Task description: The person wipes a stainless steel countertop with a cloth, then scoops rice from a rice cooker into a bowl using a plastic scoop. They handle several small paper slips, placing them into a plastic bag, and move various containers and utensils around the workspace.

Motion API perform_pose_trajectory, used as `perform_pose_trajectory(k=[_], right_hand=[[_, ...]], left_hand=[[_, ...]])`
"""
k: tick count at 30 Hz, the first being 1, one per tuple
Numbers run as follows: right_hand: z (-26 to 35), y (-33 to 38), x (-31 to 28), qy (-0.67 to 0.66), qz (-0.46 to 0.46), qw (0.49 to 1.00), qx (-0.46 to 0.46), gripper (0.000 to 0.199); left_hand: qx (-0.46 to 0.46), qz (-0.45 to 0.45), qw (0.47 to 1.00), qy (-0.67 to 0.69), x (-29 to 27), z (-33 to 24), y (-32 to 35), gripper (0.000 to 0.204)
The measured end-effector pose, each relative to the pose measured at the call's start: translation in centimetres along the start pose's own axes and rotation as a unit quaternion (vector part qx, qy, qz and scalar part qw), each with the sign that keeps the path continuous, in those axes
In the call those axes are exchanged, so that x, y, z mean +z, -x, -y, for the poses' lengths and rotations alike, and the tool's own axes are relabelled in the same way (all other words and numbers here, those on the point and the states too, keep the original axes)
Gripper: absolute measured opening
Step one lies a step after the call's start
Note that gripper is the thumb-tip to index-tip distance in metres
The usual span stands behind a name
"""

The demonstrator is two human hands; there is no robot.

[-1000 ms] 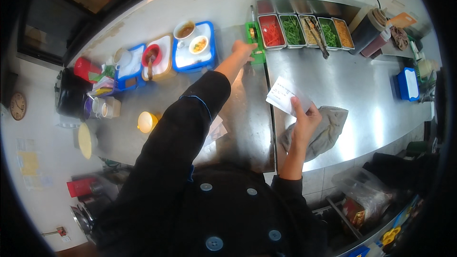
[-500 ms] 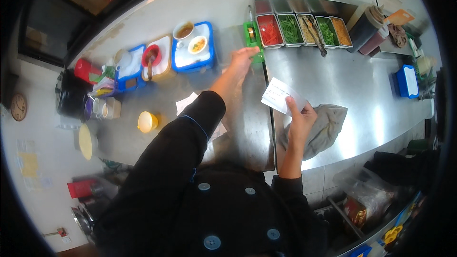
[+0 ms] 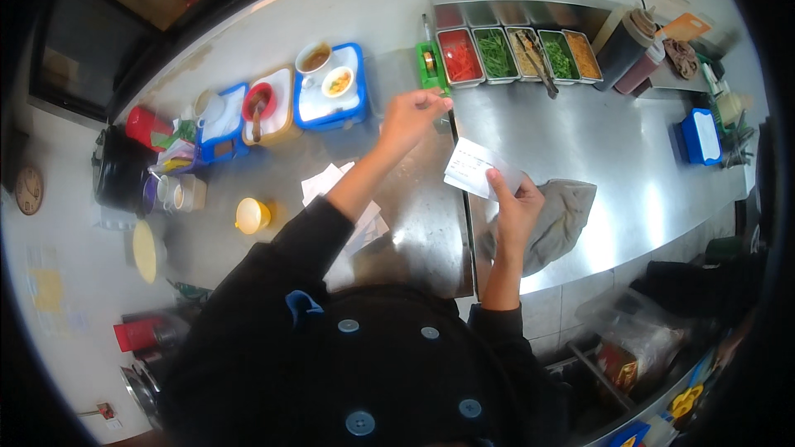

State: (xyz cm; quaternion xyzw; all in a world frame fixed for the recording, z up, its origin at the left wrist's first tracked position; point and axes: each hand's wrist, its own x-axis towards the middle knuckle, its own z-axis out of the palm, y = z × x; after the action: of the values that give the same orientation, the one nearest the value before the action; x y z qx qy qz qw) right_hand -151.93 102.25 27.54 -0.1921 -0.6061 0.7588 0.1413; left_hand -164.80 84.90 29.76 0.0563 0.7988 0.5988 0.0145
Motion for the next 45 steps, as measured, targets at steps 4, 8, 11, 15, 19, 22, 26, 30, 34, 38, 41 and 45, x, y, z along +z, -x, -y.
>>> perform_pose_trajectory(k=[4, 8, 11, 15, 19, 22, 26, 30, 34, 38, 41, 45], right_hand=[[1.5, 1.2, 0.9, -0.033, 0.057, 0.998, -0.01, 0.017], [3.2, 3.2, 1.5, -0.05, 0.111, 0.992, -0.02, 0.015], [4.0, 5.0, 1.4, -0.055, 0.129, 0.99, -0.029, 0.014], [4.2, 8.0, 0.6, -0.039, 0.125, 0.991, -0.031, 0.013], [4.0, 12.2, -0.8, -0.014, 0.065, 0.995, -0.078, 0.014], [4.0, 16.6, -2.8, 0.022, -0.003, 0.996, -0.091, 0.014], [4.0, 24.4, -6.7, 0.125, -0.109, 0.973, -0.159, 0.013], [3.7, 32.6, -10.9, 0.173, -0.196, 0.951, -0.166, 0.011], [3.8, 40.1, -15.3, 0.211, -0.266, 0.938, -0.076, 0.013], [5.3, 46.0, -20.3, 0.341, -0.218, 0.914, -0.031, 0.028], [4.9, 47.9, -23.8, 0.35, -0.234, 0.906, -0.05, 0.03], [5.3, 49.6, -30.2, 0.283, -0.316, 0.906, -0.015, 0.027]], left_hand=[[-0.041, 0.14, 0.987, 0.062, -3.0, -8.3, 5.9, 0.02], [-0.046, 0.136, 0.988, 0.06, -3.8, -8.9, 8.4, 0.017], [-0.057, 0.143, 0.984, 0.088, -4.1, -7.9, 10.0, 0.02], [-0.074, 0.121, 0.985, 0.096, -3.8, -7.3, 12.9, 0.024], [0.025, 0.075, 0.995, 0.065, -2.4, -7.7, 16.7, 0.024], [0.1, 0.127, 0.982, 0.101, -1.3, -6.9, 19.4, 0.022], [0.194, 0.273, 0.941, 0.041, 1.0, -6.4, 23.3, 0.014], [0.108, 0.488, 0.86, 0.102, 5.2, -5.1, 28.1, 0.013], [0.073, 0.641, 0.759, 0.085, 10.1, -4.4, 34.5, 0.02], [0.228, 0.673, 0.703, -0.028, 13.3, -8.1, 39.9, 0.017], [0.324, 0.699, 0.634, -0.069, 17.1, -9.8, 42.9, 0.014], [0.325, 0.716, 0.617, -0.039, 24.6, -11.9, 47.8, 0.02]])
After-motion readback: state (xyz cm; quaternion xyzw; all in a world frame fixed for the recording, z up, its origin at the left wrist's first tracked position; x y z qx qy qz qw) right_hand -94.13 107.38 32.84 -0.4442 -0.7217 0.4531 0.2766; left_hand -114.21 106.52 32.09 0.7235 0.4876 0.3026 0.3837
